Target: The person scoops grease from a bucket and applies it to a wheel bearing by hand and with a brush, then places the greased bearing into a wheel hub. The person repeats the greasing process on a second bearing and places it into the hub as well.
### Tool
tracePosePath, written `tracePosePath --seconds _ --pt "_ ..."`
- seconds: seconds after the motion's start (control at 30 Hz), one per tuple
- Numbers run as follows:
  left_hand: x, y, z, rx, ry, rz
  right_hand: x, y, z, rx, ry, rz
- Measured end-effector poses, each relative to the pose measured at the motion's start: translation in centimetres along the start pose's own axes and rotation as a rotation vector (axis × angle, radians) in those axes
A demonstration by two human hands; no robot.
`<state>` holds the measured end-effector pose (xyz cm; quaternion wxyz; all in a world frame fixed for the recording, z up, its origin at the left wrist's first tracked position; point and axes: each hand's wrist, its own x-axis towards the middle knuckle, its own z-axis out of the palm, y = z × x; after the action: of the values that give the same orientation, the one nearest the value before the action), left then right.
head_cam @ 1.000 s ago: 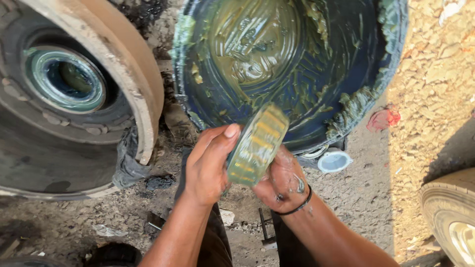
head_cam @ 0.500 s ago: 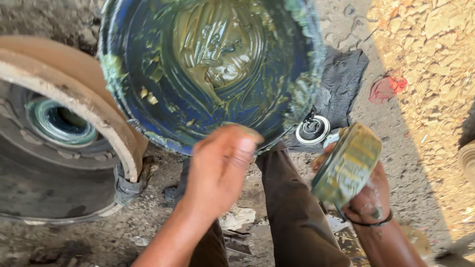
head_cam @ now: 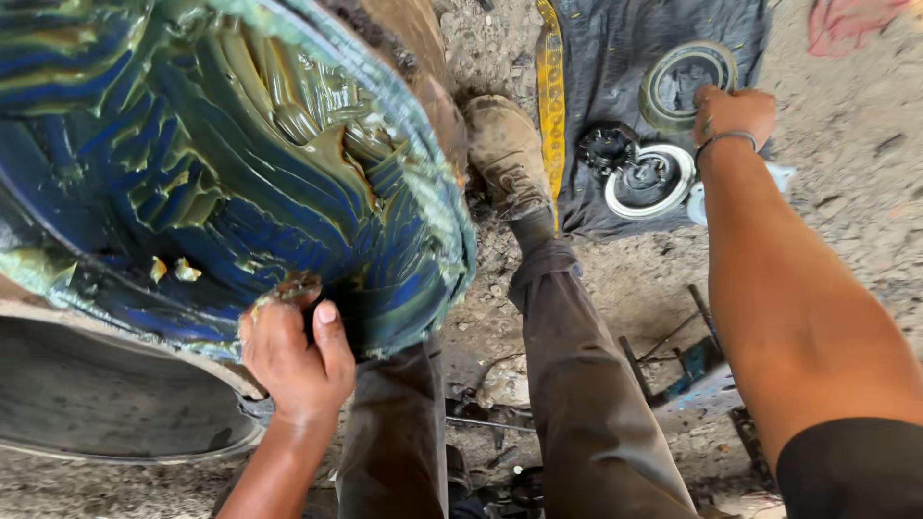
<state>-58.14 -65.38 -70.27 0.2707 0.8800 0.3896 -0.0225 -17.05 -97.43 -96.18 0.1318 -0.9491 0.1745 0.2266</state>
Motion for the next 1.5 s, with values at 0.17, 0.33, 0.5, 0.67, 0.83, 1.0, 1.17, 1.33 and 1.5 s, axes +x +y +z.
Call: tracePosePath --seconds 0.17,0.33,0.5,0.67,0.83,1.0,1.17,1.33,1.5 --pt "-0.1 -0.4 1.3 0.01 0.029 -0.004 1.3 -1.3 3.0 0.393 -0.328 0.245" --pt "-1.2 -0.7 1.6 0.053 0.027 -0.062 1.2 3.4 3.3 0.669 -0.482 -0.05" --pt "-0.9 -0.9 1.6 0.09 0.045 -0.07 -4.0 7.2 -1.4 0.103 -0.027 -0.512" --pt "0.0 -0.4 1.6 0.126 0.095 -0.012 -13.4 -0.2 -7.3 0.654 -0.273 -0.299" --pt "-0.1 -0.8 1.4 0.1 0.176 -0.039 -23.4 -10.8 -10.3 0.88 -0.346 -0.651" --pt "-0.2 -1.0 0.6 0.007 0.177 -0.024 -33.6 -17.3 -12.3 0.932 -0.42 -1.035" --pt "0.5 -1.0 -2.5 -0.139 0.181 0.034 -41.8 -20.9 -11.2 0.474 -0.614 -0.88" --pt "2.2 -4.6 -7.5 0.048 0.404 0.163 -42.9 -24.8 -4.4 -0.023 -0.797 -0.896" --pt "6.1 -11.1 -10.3 0.091 0.272 0.271 -42.3 -29.2 7.2 -0.197 -0.581 -1.082"
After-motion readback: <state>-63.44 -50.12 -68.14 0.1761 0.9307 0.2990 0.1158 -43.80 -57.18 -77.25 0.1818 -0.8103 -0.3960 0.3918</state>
